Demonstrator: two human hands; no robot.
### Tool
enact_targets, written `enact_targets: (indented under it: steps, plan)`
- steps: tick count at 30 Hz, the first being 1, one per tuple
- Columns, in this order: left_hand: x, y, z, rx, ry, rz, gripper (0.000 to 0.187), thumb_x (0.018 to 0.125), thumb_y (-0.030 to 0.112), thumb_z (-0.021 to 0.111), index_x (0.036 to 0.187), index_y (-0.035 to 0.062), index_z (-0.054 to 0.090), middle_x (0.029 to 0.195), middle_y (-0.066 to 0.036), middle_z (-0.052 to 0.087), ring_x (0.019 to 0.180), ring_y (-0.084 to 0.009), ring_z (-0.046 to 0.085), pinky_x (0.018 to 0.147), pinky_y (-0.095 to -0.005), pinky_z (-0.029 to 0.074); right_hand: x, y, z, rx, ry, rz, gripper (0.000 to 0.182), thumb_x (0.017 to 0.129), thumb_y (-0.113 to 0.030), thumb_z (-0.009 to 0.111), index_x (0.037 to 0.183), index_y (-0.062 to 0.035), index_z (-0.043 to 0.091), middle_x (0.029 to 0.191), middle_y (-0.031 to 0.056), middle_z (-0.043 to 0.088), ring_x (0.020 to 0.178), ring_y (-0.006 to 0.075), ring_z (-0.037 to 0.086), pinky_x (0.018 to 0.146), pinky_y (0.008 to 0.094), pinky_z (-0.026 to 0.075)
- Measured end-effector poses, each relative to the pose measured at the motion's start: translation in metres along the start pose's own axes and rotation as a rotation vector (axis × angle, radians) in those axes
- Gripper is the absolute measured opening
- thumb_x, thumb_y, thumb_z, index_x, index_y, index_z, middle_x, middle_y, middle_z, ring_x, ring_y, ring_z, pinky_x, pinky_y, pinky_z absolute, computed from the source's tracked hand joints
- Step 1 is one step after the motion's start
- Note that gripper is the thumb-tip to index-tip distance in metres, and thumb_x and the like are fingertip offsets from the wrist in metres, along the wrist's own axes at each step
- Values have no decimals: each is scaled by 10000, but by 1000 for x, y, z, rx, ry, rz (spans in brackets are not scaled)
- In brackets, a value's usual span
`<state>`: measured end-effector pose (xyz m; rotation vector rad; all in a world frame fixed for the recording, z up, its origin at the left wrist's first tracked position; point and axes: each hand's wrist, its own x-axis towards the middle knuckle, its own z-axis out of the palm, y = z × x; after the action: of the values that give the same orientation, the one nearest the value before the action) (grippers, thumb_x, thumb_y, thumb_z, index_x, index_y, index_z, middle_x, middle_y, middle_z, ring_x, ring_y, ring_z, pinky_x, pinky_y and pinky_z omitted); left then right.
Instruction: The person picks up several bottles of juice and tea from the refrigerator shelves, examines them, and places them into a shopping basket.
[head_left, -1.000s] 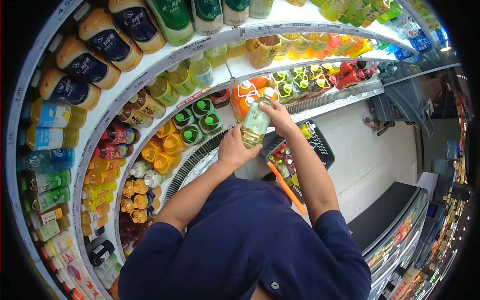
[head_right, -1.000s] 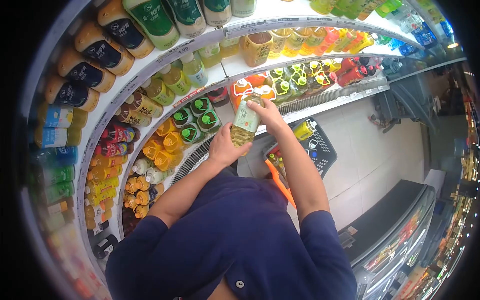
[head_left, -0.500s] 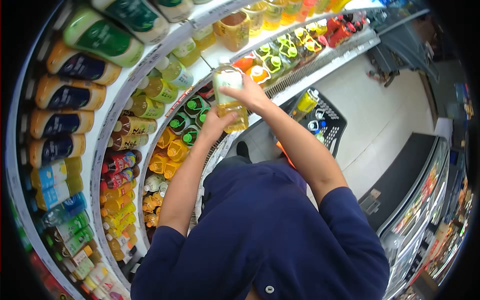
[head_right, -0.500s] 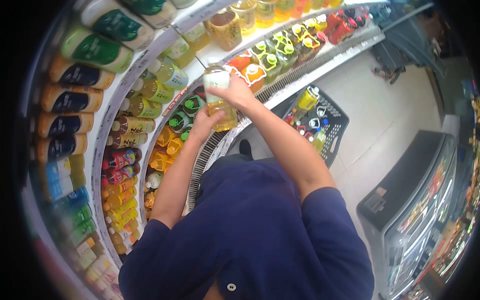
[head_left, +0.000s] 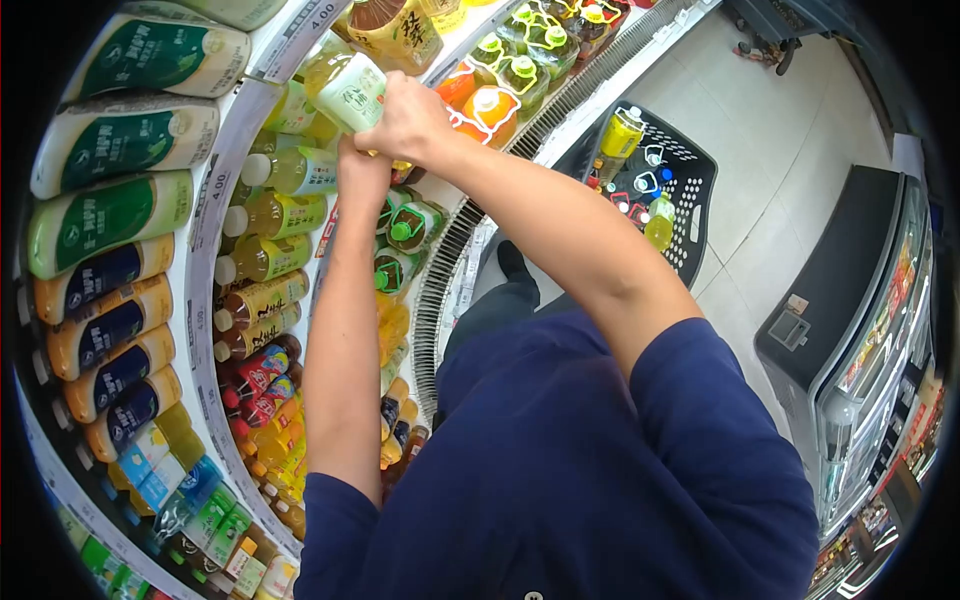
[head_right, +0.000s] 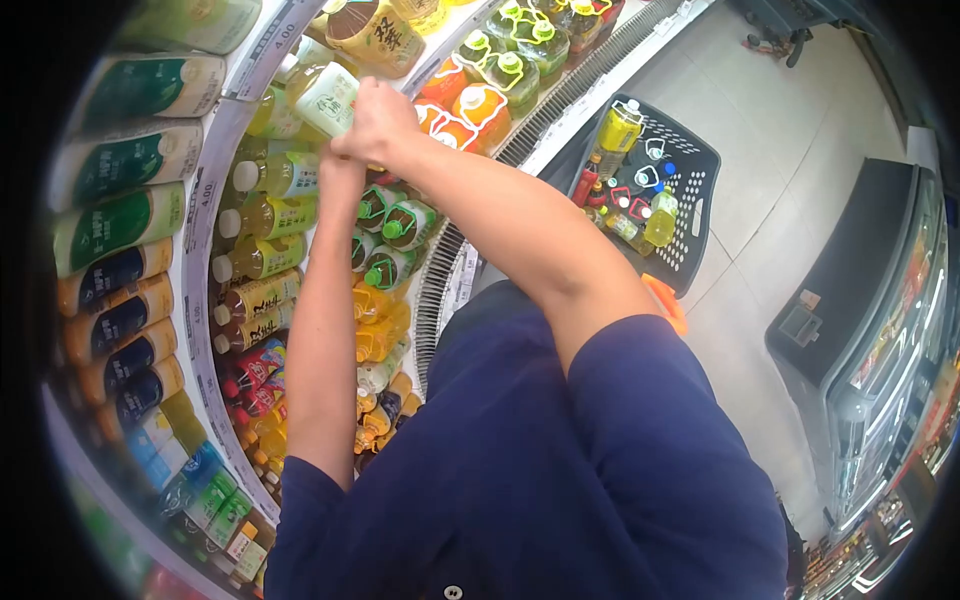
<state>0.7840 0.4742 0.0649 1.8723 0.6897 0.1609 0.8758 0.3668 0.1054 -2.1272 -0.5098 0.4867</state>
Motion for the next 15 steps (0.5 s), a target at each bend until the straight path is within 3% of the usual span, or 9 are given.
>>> enact_targets:
  steps: [2,4,6,8,13,15]
  plan:
    - [13,10,-2,257,86,175,435,860,195,716,1211,-32,599,1148,-204,701,953,-347,696,876,-418,535,15,3,8,-2,124,-155,773,604,-352,865,1150,86,538,1118,256,650,1066,383,659,946,432,548]
    - [21,16,0,220,83,120,431,880,217,688,1223,-28,602,1127,-218,712,981,-339,702,878,-411,533,25,6,16,28,139,-179,776,621,-343,877,1184,61,528,1154,246,633,1100,382,637,977,427,527]
    - [31,13,4,123,167,270,433,871,257,705,1202,-11,624,1086,-236,719,1015,-350,702,881,-417,531,34,9,23,80,161,-245,791,654,-327,902,1252,11,509,1228,228,600,1170,379,592,1038,419,485]
    - [57,-17,1,144,179,262,448,864,272,719,1213,8,625,1091,-233,721,1034,-358,700,887,-427,529,40,12,31,104,161,-225,797,665,-326,906,1271,-2,503,1243,219,593,1190,372,579,1048,422,476]
    - [55,-8,2,396,249,151,489,835,331,761,1211,51,621,1110,-209,727,1066,-381,693,899,-453,525,42,16,44,73,242,-224,840,679,-366,889,1328,-15,488,1206,219,612,1181,393,582,1034,446,488]
    - [52,-3,5,428,269,163,494,835,357,761,1190,45,617,1128,-213,725,1081,-395,685,901,-459,522,38,8,41,-29,278,-97,799,701,-349,873,1312,-8,487,1214,223,605,1158,402,586,1025,457,492]
